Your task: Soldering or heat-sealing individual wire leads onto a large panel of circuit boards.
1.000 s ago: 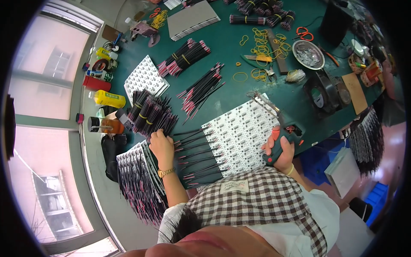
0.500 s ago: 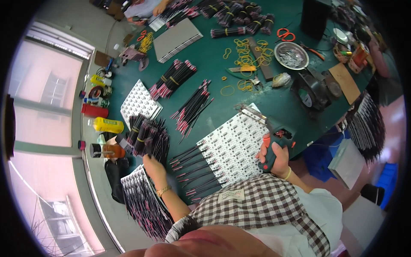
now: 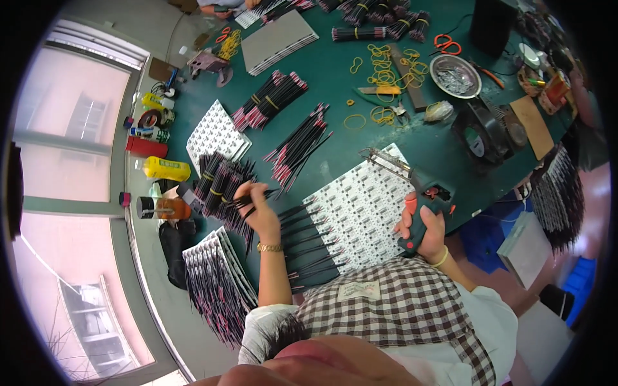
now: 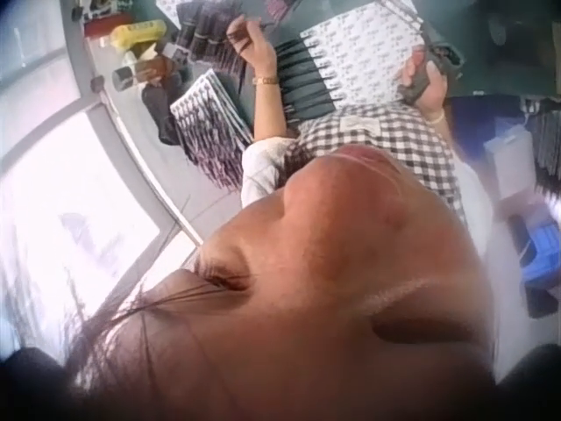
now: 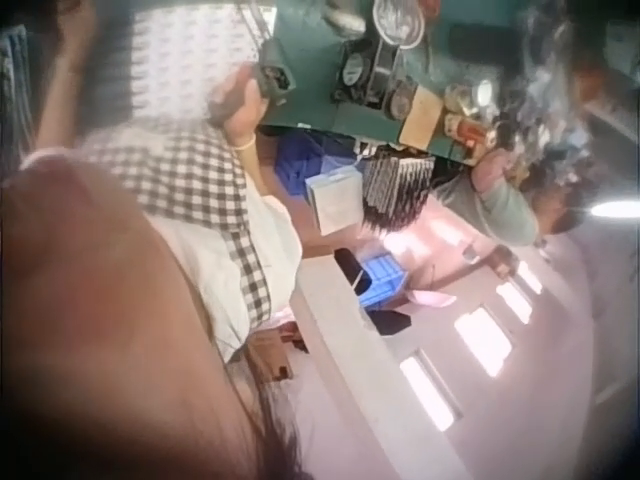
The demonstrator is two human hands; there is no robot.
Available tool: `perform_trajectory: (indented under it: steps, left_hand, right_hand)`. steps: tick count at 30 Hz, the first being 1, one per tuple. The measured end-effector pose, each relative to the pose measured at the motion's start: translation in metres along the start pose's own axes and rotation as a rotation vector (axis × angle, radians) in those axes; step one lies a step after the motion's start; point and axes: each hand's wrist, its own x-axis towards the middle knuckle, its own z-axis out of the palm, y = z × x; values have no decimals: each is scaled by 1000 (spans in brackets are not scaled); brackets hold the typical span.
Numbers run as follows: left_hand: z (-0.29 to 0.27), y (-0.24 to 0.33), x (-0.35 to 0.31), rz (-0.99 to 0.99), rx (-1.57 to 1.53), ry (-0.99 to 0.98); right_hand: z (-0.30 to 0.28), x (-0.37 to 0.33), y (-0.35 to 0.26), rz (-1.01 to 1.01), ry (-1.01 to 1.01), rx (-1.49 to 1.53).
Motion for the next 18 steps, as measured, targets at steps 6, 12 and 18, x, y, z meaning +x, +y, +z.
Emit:
perform_trajectory:
  steps: [6, 12, 18]
  left_hand:
    - [12, 8, 1, 37, -83, -207]
    - [1, -8, 9, 50, -129, -190]
    - [6, -23, 1, -47, -262, -145]
  right_hand:
    - [-2, 0, -4, 13, -27, -63]
    - [-2, -7, -1, 20, -25, -43]
    - [-24, -19, 8, 53, -2, -80]
